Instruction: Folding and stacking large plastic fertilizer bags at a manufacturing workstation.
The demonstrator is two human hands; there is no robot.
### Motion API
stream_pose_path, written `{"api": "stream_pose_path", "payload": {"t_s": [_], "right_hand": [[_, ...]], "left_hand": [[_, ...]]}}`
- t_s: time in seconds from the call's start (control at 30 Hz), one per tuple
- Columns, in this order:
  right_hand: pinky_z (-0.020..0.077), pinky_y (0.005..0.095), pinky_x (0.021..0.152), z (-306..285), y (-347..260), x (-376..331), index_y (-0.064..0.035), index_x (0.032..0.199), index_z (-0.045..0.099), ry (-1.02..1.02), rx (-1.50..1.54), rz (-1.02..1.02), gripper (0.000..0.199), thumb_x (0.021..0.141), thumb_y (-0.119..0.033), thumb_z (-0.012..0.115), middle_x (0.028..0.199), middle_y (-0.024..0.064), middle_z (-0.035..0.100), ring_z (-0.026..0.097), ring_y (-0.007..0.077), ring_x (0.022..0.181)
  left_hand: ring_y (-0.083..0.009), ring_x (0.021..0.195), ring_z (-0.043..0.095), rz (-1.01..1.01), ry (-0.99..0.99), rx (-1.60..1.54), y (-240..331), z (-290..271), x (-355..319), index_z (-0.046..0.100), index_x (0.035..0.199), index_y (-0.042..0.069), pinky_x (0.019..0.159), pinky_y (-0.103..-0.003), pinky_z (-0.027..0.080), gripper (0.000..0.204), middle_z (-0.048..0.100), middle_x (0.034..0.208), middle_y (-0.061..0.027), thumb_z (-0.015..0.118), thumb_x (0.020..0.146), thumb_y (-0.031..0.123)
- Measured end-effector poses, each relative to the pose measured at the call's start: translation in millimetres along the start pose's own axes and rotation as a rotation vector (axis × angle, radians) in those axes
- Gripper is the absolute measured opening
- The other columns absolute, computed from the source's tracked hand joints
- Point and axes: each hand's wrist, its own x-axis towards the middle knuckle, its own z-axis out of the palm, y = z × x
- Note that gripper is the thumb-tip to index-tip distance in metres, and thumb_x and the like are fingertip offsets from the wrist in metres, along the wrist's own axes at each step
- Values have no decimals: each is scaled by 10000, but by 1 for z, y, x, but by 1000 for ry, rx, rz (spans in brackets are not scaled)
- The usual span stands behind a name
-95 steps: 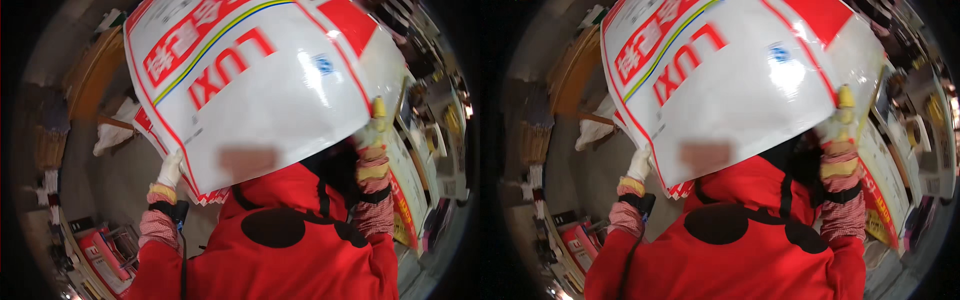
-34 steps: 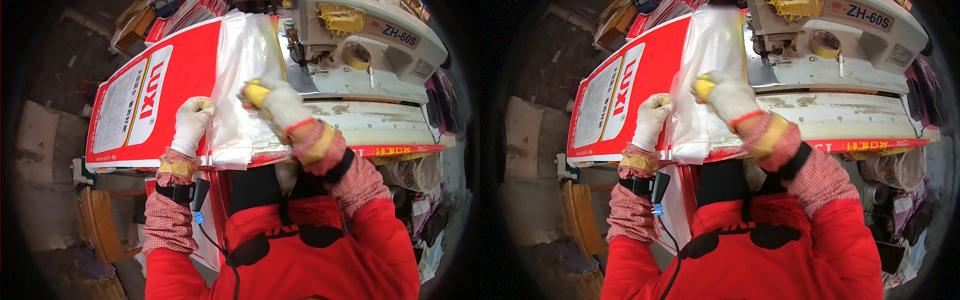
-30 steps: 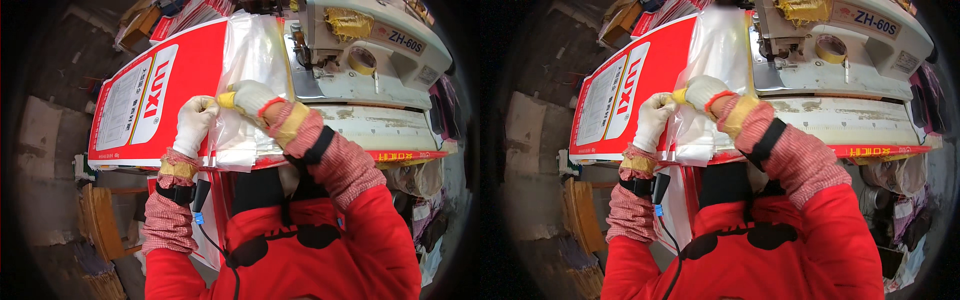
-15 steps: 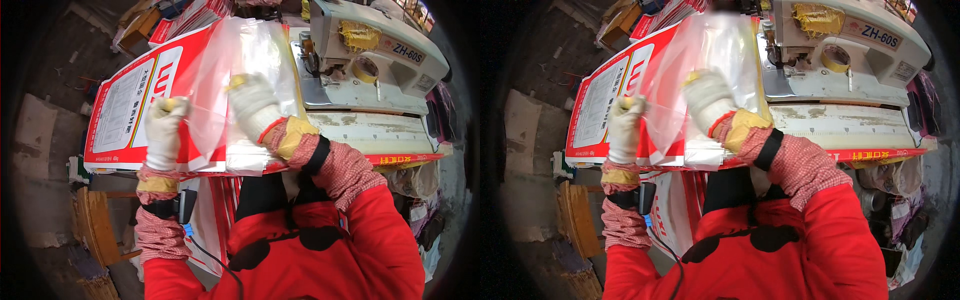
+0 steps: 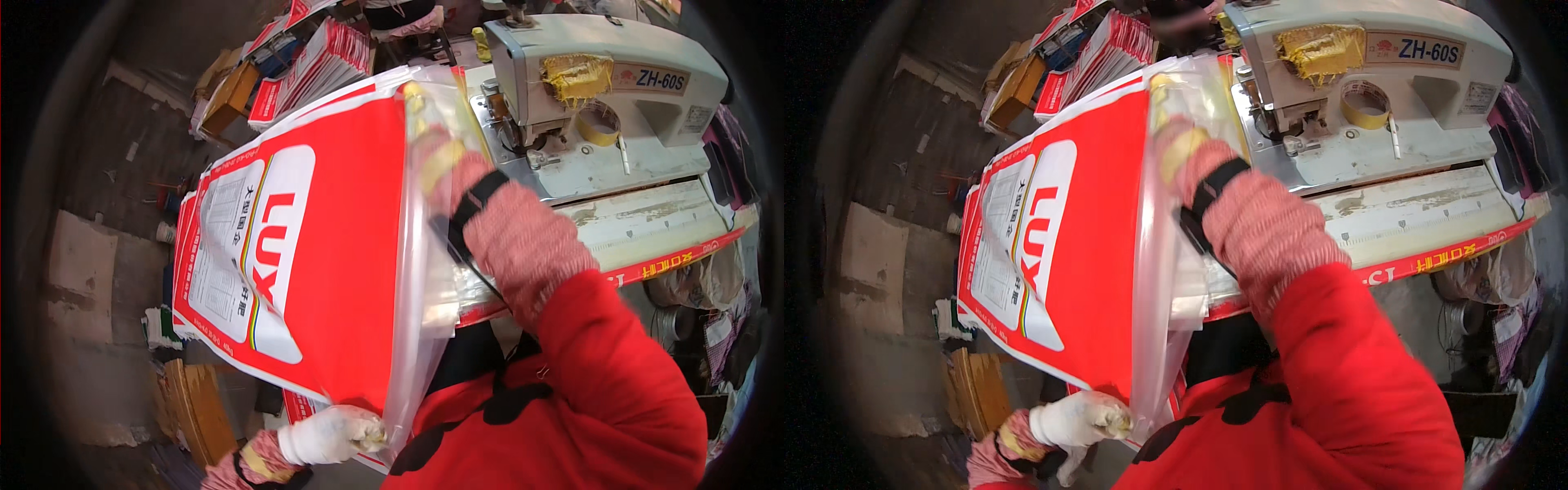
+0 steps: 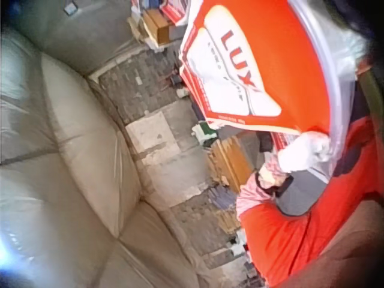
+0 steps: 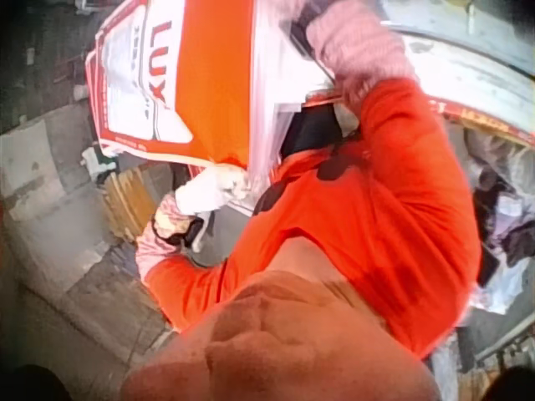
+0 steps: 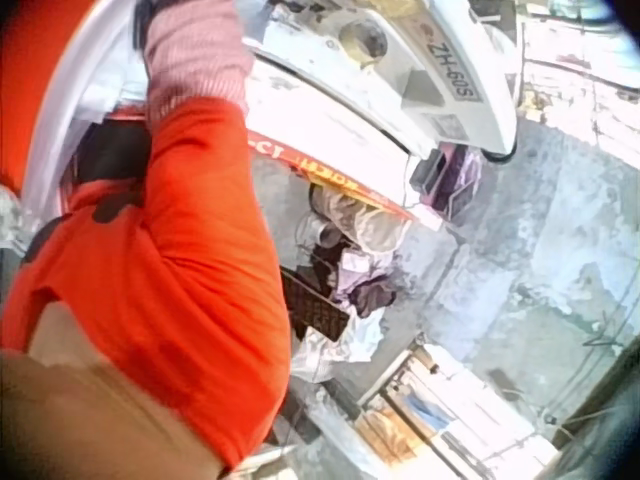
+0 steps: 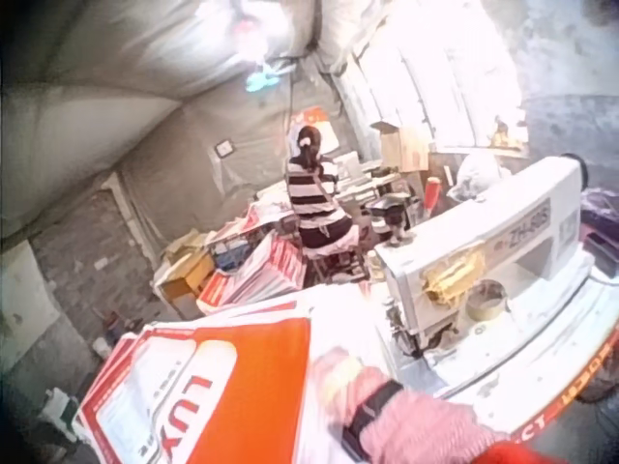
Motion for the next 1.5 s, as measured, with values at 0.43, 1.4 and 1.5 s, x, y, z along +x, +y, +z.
{"api": "stream_pose_path", "payload": {"t_s": [0.43, 1.4, 1.5], "right_hand": [[464, 360, 677, 9, -86, 17, -97, 1029, 546, 223, 490, 363, 251, 837, -239, 471, 880, 147, 615, 597, 273, 776], [452, 392, 754, -89, -160, -156, -53, 1130, 508, 393, 330, 703, 415, 767, -238, 584, 929, 150, 592, 574, 285, 864], [454, 402, 744, -117, -159, -180, -30, 1135, 495, 622, 382, 823, 451, 757, -243, 618, 945, 163, 582, 566, 295, 879]], "left_hand": [[-288, 923, 545, 45, 864, 1797, 126, -243, 213, 550, 1001, 69, 784, -377, 440, 397, 557, 1035, -121, 652, 629, 160], [-337, 878, 592, -258, 1080, 1856, 251, -271, 154, 594, 921, 58, 752, -411, 469, 239, 621, 919, -159, 427, 814, 192], [-333, 878, 595, -302, 1043, 1785, 247, -250, 161, 606, 906, 70, 735, -408, 476, 226, 624, 916, -148, 451, 808, 201]]}}
